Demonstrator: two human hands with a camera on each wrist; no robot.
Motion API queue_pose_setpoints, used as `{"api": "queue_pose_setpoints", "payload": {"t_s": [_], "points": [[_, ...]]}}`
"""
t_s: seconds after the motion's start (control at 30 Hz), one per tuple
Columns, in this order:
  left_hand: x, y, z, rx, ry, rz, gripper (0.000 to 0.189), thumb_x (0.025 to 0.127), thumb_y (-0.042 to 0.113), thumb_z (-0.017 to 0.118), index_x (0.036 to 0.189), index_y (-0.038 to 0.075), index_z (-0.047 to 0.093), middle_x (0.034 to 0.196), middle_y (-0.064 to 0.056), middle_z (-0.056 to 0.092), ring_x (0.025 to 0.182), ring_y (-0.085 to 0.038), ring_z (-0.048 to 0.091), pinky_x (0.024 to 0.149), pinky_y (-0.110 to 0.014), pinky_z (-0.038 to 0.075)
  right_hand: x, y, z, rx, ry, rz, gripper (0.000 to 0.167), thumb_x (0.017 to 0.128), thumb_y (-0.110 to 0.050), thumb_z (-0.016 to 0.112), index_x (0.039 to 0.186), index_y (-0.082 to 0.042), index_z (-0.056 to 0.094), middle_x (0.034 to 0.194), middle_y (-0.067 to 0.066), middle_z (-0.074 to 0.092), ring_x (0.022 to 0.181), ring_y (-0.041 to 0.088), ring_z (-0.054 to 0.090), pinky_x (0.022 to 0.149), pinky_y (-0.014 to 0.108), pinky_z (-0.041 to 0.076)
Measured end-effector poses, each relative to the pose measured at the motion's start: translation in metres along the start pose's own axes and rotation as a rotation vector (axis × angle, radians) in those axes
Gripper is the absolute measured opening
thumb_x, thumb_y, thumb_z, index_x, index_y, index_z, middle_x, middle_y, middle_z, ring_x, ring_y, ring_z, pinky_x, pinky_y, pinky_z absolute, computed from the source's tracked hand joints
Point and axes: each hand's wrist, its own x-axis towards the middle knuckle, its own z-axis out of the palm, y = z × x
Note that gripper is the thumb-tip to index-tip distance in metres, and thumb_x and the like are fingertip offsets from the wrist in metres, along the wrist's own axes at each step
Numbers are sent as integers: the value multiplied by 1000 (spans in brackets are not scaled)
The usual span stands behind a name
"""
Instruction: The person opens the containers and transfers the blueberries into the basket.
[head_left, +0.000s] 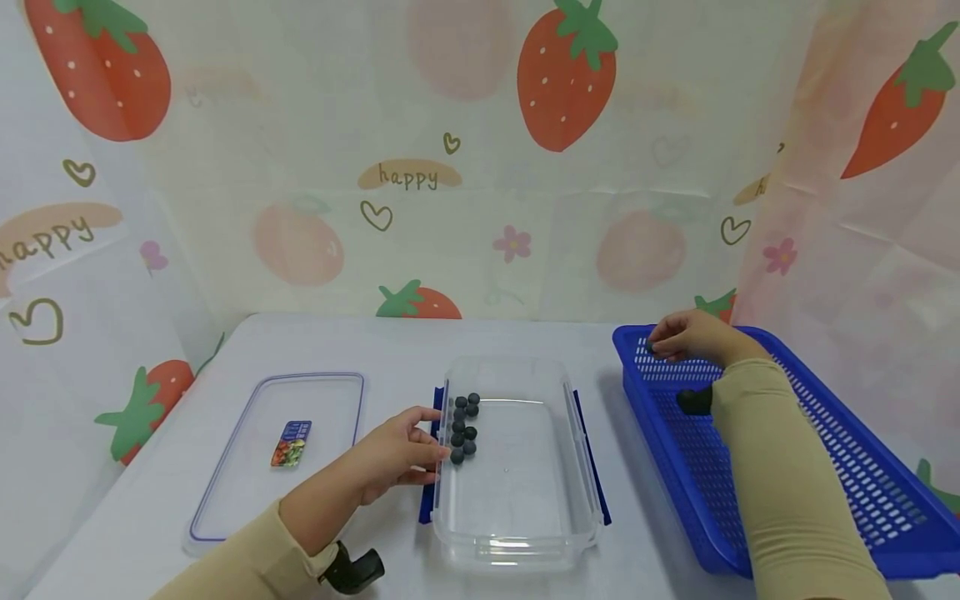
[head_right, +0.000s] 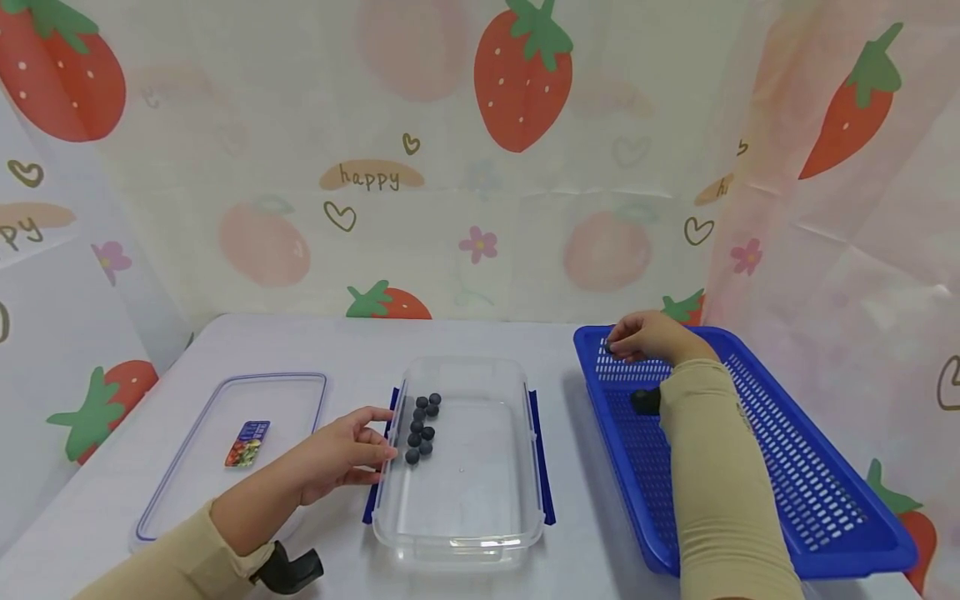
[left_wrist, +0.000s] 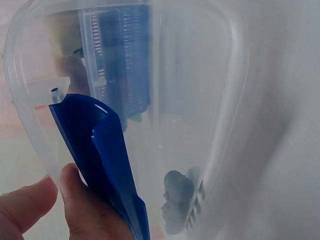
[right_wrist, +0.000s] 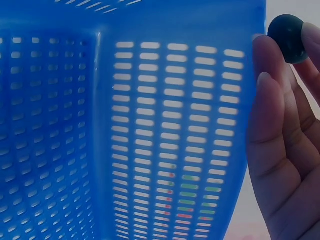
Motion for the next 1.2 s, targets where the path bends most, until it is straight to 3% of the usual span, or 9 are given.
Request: {"api": "queue_pose_setpoints", "payload": {"t_s": [0.3,0.63,0.77,0.9,1.2], "points": [[2,-2,0,-20,14,-8,50,88,7,57,134,13,38,93,-15,54,78,-22,58,70,-32,56,1,5,-2,-29,-3,7,26,87,-2,58,108,13,51,91,10,63,82,17,63,73,31,55],[3,-3,0,-32,6,7,50,89,4,56,134,12,37,89,-13,55,77,-21,58,70,-33,56,3,12,-6,0,-9,20,27,88,-1,56,109,13,50,90,7,62,84,17,63,77,34,54],[3,-3,0,-32,11,8,50,89,4,56,134,12,37,88,-12,55,76,-21,57,69,-33,56,2,13,-7,2,-12,16,29,90,-2,54,112,15,47,97,12,61,87,19,63,78,34,54],[3,-3,1,-32,18,8,50,88,5,57,134,12,38,88,-12,55,76,-21,57,69,-33,56,0,10,-6,-13,-2,2,31,90,-3,53,114,16,46,102,18,58,89,20,63,80,37,53],[2,-2,2,-31,24,-1,51,88,5,57,134,13,38,94,-14,56,77,-21,57,68,-33,56,0,-11,-5,16,13,-46,35,89,-7,58,113,15,47,97,13,61,85,15,63,77,30,54]]}}
